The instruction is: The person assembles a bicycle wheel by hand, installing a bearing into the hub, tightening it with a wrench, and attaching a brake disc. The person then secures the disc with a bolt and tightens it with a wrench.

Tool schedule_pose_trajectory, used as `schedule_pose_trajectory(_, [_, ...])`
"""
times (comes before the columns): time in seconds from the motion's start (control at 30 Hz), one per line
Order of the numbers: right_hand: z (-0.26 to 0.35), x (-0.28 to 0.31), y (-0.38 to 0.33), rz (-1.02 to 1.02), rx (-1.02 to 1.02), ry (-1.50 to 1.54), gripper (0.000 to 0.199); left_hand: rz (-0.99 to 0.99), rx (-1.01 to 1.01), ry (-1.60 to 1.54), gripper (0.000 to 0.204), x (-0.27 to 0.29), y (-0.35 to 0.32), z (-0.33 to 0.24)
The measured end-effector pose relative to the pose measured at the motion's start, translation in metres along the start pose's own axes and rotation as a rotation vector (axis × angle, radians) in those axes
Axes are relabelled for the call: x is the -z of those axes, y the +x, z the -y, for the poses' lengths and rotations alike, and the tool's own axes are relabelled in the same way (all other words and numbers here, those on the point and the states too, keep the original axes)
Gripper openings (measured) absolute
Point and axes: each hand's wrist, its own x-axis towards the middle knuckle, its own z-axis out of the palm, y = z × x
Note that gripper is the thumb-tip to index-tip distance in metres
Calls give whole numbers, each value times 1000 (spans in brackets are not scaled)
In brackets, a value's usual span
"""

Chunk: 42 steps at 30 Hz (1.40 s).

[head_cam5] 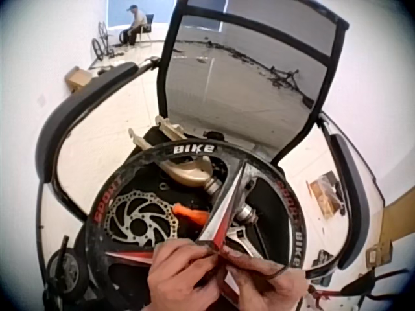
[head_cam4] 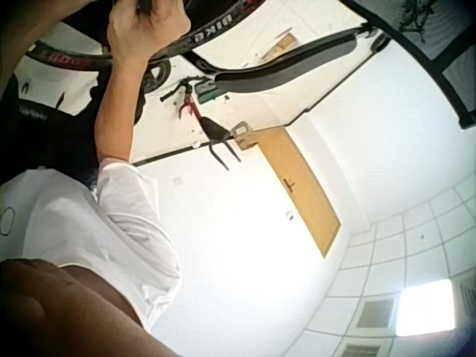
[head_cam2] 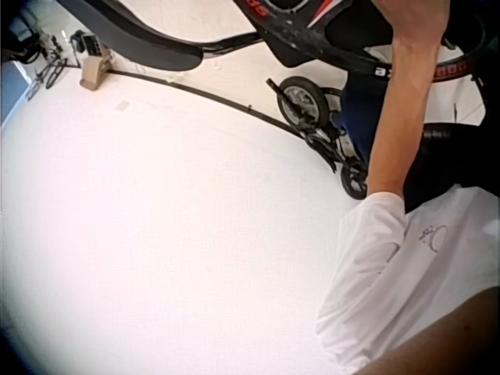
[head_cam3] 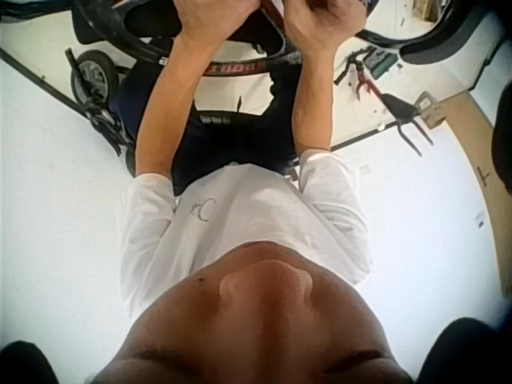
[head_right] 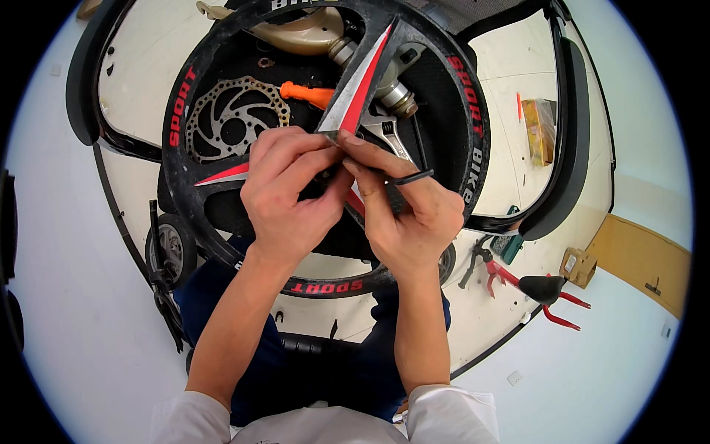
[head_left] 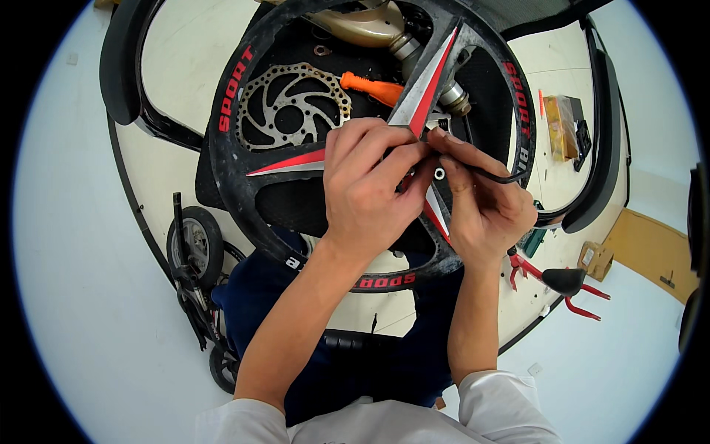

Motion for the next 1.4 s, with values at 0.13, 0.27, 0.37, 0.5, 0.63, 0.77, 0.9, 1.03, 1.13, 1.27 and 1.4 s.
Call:
schedule_pose_trajectory(0.13, [0,-1,0,-31,28,-29,18,12,-9,39,23,3,5,-5])
schedule_pose_trajectory(0.27, [5,2,0,48,5,-28,20,11,-42,59,24,1,2,1])
schedule_pose_trajectory(0.37, [3,6,2,42,-24,29,23,15,-41,49,24,0,1,0])
schedule_pose_trajectory(0.5, [22,11,8,-8,-113,397,29,16,-37,39,25,-1,1,-1])
schedule_pose_trajectory(0.63, [-9,35,5,274,-296,730,58,22,-41,48,26,-1,1,0])
schedule_pose_trajectory(0.77, [-29,30,23,528,-173,808,55,62,-60,94,20,1,1,-2])
schedule_pose_trajectory(0.9, [-44,26,33,669,-103,808,46,58,-52,78,19,2,2,-2])
schedule_pose_trajectory(1.03, [-49,25,36,677,-181,961,57,46,-48,63,24,-1,3,0])
schedule_pose_trajectory(1.13, [-54,23,40,696,-215,1066,73,56,-34,59,23,-2,4,-1])
schedule_pose_trajectory(1.27, [-50,24,42,712,-234,998,76,60,-23,65,22,-1,3,-1])
schedule_pose_trajectory(1.4, [-47,25,40,687,-231,911,72,64,-17,76,21,0,4,-2])
